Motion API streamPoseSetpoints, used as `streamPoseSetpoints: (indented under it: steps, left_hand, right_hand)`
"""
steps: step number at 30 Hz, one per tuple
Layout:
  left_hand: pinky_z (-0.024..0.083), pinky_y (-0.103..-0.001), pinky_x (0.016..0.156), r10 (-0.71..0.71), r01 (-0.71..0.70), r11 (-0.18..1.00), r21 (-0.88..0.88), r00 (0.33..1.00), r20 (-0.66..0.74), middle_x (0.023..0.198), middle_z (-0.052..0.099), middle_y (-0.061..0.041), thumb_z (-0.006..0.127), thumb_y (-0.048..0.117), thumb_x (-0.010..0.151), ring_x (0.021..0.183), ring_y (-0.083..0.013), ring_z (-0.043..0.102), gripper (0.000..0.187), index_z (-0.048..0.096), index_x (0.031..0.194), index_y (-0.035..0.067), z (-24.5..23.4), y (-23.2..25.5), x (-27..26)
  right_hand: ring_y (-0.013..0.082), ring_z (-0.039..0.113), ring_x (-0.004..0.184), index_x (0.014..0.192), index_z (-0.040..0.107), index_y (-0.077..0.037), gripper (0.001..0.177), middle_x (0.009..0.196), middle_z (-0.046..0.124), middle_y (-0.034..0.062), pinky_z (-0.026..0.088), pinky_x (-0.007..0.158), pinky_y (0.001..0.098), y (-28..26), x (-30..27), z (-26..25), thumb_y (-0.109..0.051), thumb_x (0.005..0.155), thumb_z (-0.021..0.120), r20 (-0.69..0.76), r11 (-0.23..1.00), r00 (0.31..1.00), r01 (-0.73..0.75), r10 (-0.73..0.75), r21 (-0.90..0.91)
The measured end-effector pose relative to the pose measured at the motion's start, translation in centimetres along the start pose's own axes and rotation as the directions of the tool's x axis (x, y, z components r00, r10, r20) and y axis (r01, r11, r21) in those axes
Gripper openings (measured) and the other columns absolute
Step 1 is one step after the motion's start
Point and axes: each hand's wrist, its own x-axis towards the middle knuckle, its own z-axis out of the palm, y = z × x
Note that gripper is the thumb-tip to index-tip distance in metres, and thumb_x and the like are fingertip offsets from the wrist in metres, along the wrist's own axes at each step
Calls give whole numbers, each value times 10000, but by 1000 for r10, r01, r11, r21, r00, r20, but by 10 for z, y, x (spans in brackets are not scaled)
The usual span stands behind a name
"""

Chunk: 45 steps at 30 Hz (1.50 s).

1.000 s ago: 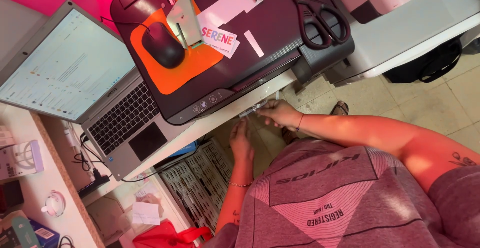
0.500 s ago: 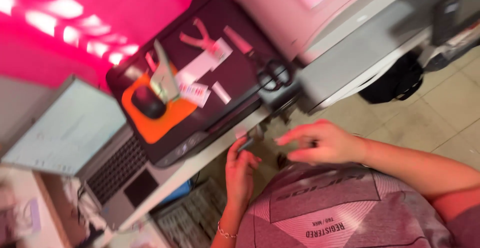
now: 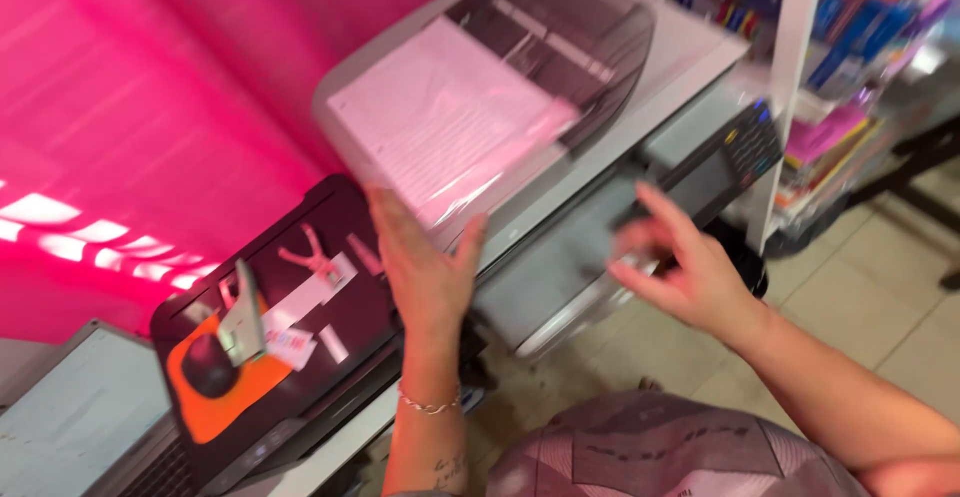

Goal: The person staples a stack of papers together using a stapler. They then place the stapled papers into a clear plastic sleeve and staple the sleeve shut. The person repeats this process with another stack of papers.

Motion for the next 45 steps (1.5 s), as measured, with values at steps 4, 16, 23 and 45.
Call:
streamPoseSetpoints:
  steps: [4,16,23,45]
  left_hand:
    - [364,-679,1119,-91,95,995,33,990,-106,1590,250,-389,863,310,851,1378,-617,383,1069,199,1610,-46,22,19,12]
    - [410,-411,1160,-368,322,876,-359,927,-69,1498,466,-207,547,67,912,1408,-344,492,584,376,1466,-8,22,98,23]
    - [430,-220,648,-443,459,793,-402,886,137,1538,534,1,685,39,746,706,-131,549,747,473,1456,125,48,111,-15]
    - [579,-396,946,195,544,382,-747,742,641,1726,144,-107,729,74,856,1289,-348,614,800,282,1520,89,372,440,-116]
  right_hand:
    - [490,599,1154,1575,314,30,891,1249,680,226,436,1022,619,21,114,-15,-332,912,786,-103,933,944,288,-315,-215]
    - [264,696,845,1628,235,-214,892,928,684,10,524,852,378,8,167,-28,-165,842,652,-11,996,996,-86,86,29]
    - [77,557,880,1411,432,-149,720,1058,578,56,473,683,195,99,102,-52,25,750,659,19,759,958,-238,285,606]
    - [200,628,676,1463,436,-180,725,966,661,138,576,491,350,255,-165,-439,32,816,685,-441,505,428,-41,789,862]
